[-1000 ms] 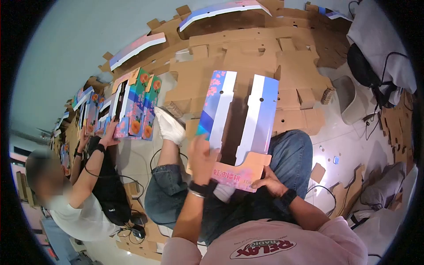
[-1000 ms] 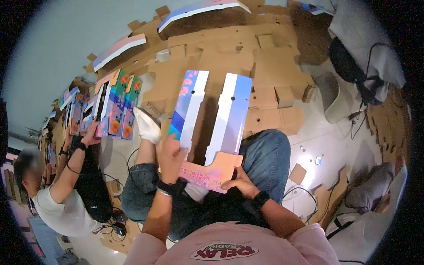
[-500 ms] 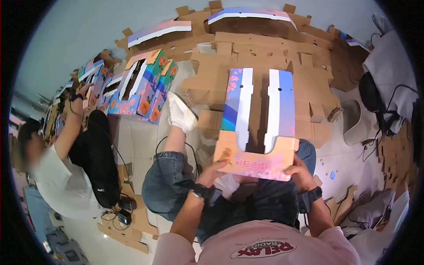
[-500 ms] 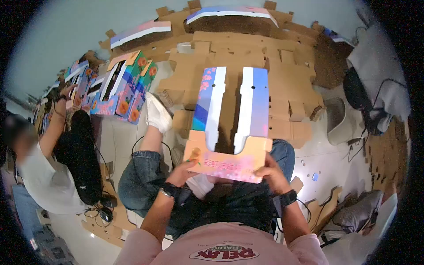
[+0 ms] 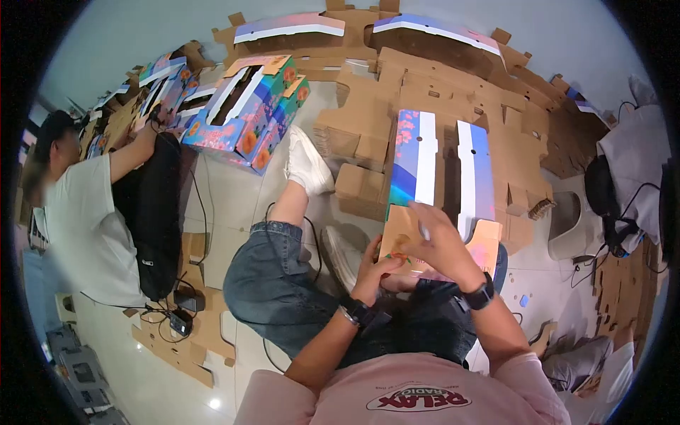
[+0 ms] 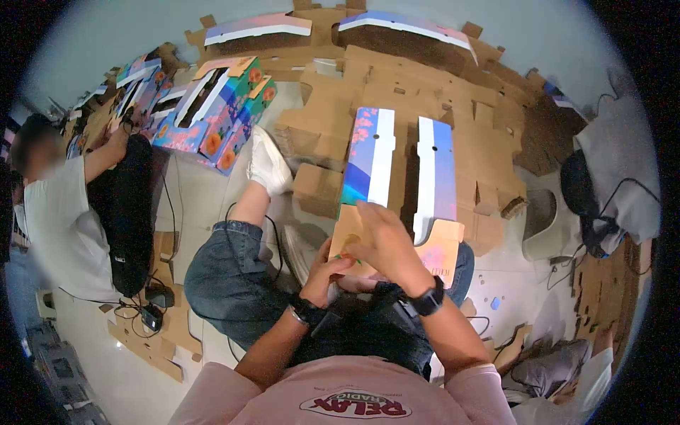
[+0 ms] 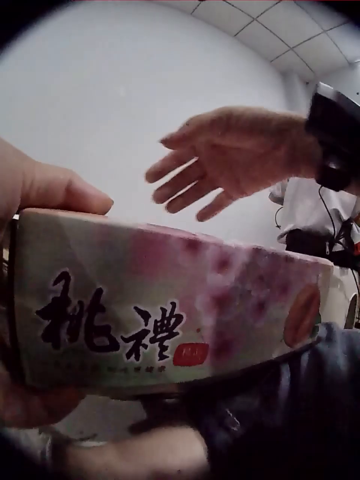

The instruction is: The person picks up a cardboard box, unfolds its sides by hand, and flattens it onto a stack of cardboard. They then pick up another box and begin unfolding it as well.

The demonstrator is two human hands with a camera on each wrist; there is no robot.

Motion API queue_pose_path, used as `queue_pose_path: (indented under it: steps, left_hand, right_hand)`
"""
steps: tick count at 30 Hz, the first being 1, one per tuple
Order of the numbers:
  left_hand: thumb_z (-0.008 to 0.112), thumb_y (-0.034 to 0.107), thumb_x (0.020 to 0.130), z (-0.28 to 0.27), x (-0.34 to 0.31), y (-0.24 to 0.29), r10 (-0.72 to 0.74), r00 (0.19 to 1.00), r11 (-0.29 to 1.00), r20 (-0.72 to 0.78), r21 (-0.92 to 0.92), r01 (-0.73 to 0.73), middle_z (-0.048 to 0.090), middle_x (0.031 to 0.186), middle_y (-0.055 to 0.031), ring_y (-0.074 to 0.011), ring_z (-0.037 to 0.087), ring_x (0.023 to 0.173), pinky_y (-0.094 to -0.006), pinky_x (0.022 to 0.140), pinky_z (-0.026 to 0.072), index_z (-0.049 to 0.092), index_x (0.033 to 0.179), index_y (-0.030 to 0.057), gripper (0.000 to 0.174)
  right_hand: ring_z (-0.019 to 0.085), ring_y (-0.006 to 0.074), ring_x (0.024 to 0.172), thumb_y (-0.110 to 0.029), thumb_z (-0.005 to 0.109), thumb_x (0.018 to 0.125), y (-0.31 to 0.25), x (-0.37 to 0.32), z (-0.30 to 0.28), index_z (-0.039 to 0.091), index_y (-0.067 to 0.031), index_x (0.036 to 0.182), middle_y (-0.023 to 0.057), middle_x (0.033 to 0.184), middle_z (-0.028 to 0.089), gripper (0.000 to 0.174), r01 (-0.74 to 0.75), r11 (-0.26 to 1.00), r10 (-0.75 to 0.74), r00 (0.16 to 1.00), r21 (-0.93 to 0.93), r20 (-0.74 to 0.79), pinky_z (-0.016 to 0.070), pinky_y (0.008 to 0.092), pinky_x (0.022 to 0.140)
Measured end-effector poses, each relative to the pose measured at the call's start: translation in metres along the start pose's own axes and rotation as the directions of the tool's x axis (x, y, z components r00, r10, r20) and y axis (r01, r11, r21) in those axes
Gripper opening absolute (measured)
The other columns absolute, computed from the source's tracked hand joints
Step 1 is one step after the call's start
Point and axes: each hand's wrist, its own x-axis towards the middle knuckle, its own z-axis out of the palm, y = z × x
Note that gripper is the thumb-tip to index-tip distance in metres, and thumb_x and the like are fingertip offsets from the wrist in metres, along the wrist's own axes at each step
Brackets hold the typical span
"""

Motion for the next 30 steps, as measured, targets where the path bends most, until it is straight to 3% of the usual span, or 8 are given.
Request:
queue_pose_path:
  steps: [4,6,8,13,18,20,26,30]
  left_hand:
    - [0.074,0.010,0.074,-0.010,0.006,-0.014,0.013,0.999,1.000,-0.029,-0.006,-0.013,0.053,0.128,-0.0161,-0.0230,0.057,0.111,-0.0341,0.094,0.0465,0.027,0.145,-0.0013,0.086]
    - [0.074,0.011,0.074,-0.010,0.005,-0.014,0.032,0.999,0.999,-0.030,-0.024,-0.032,0.053,0.126,-0.0155,-0.0229,0.058,0.109,-0.0336,0.093,0.0464,0.028,0.145,-0.0007,0.086]
    - [0.065,0.007,0.081,-0.007,-0.002,-0.009,0.000,0.998,0.996,-0.068,0.093,0.006,0.056,0.124,-0.0117,-0.0213,0.060,0.108,-0.0338,0.093,0.0490,0.035,0.142,0.0011,0.068]
    - [0.065,0.008,0.080,-0.021,0.007,-0.028,0.045,0.998,0.999,-0.034,0.002,-0.045,0.051,0.130,-0.0146,-0.0237,0.059,0.110,-0.0327,0.086,0.0531,0.026,0.146,0.0011,0.077]
    - [0.069,0.012,0.078,-0.022,0.008,-0.029,0.066,0.997,0.997,-0.026,-0.026,-0.066,0.051,0.128,-0.0150,-0.0233,0.060,0.107,-0.0300,0.071,0.0570,0.025,0.147,0.0018,0.082]
    - [0.071,0.014,0.077,-0.014,0.000,-0.014,0.014,0.998,0.996,-0.056,0.094,-0.009,0.052,0.126,-0.0139,-0.0213,0.062,0.100,-0.0273,0.065,0.0557,0.026,0.147,0.0036,0.084]
    - [0.077,0.018,0.073,-0.021,0.005,-0.021,0.038,0.998,0.990,-0.059,0.135,-0.030,0.054,0.123,-0.0112,-0.0166,0.063,0.091,-0.0218,0.057,0.0500,0.029,0.146,0.0067,0.089]
    - [0.079,0.019,0.072,-0.024,0.006,-0.023,0.004,0.999,0.993,-0.043,0.120,0.001,0.055,0.122,-0.0103,-0.0177,0.062,0.099,-0.0257,0.069,0.0521,0.030,0.146,0.0070,0.090]
  right_hand:
    - [0.053,0.0358,0.106,-0.026,0.079,0.066,0.004,0.023,0.033,0.055,0.0028,0.121,0.0201,0.111,0.057,0.066,0.041,0.954,-0.037,0.999,-0.298,0.020,0.0451,0.0422,0.091]
    - [0.056,0.0327,0.102,-0.031,0.081,0.062,0.001,0.036,0.040,0.059,0.0005,0.111,0.0152,0.103,0.059,0.062,-0.110,0.858,0.153,0.987,-0.501,0.045,0.0478,0.0426,0.084]
    - [0.058,0.0319,0.099,-0.034,0.082,0.060,0.007,0.048,0.049,0.061,-0.0010,0.104,0.0134,0.100,0.060,0.059,-0.139,0.837,0.197,0.979,-0.529,0.055,0.0486,0.0427,0.081]
    - [0.063,0.0312,0.090,-0.039,0.083,0.057,0.013,0.063,0.064,0.066,-0.0040,0.091,0.0109,0.091,0.063,0.052,-0.149,0.809,0.260,0.958,-0.568,0.119,0.0497,0.0443,0.074]
    - [0.063,0.0307,0.087,-0.032,0.082,0.056,0.015,0.062,0.074,0.067,-0.0050,0.084,0.0112,0.090,0.062,0.042,-0.209,0.810,0.268,0.963,-0.549,0.030,0.0489,0.0452,0.074]
    - [0.062,0.0307,0.085,-0.029,0.082,0.055,0.018,0.056,0.079,0.066,-0.0052,0.082,0.0108,0.089,0.062,0.038,-0.208,0.832,0.229,0.973,-0.515,-0.024,0.0483,0.0453,0.073]
    - [0.059,0.0309,0.075,-0.016,0.078,0.053,0.022,0.046,0.086,0.060,-0.0045,0.071,0.0112,0.077,0.059,0.028,-0.201,0.923,0.141,0.970,-0.327,-0.198,0.0454,0.0434,0.066]
    - [0.057,0.0318,0.070,-0.009,0.075,0.057,0.016,0.042,0.087,0.054,-0.0039,0.064,0.0125,0.069,0.056,0.023,-0.287,0.957,0.269,0.929,-0.036,-0.256,0.0442,0.0403,0.063]
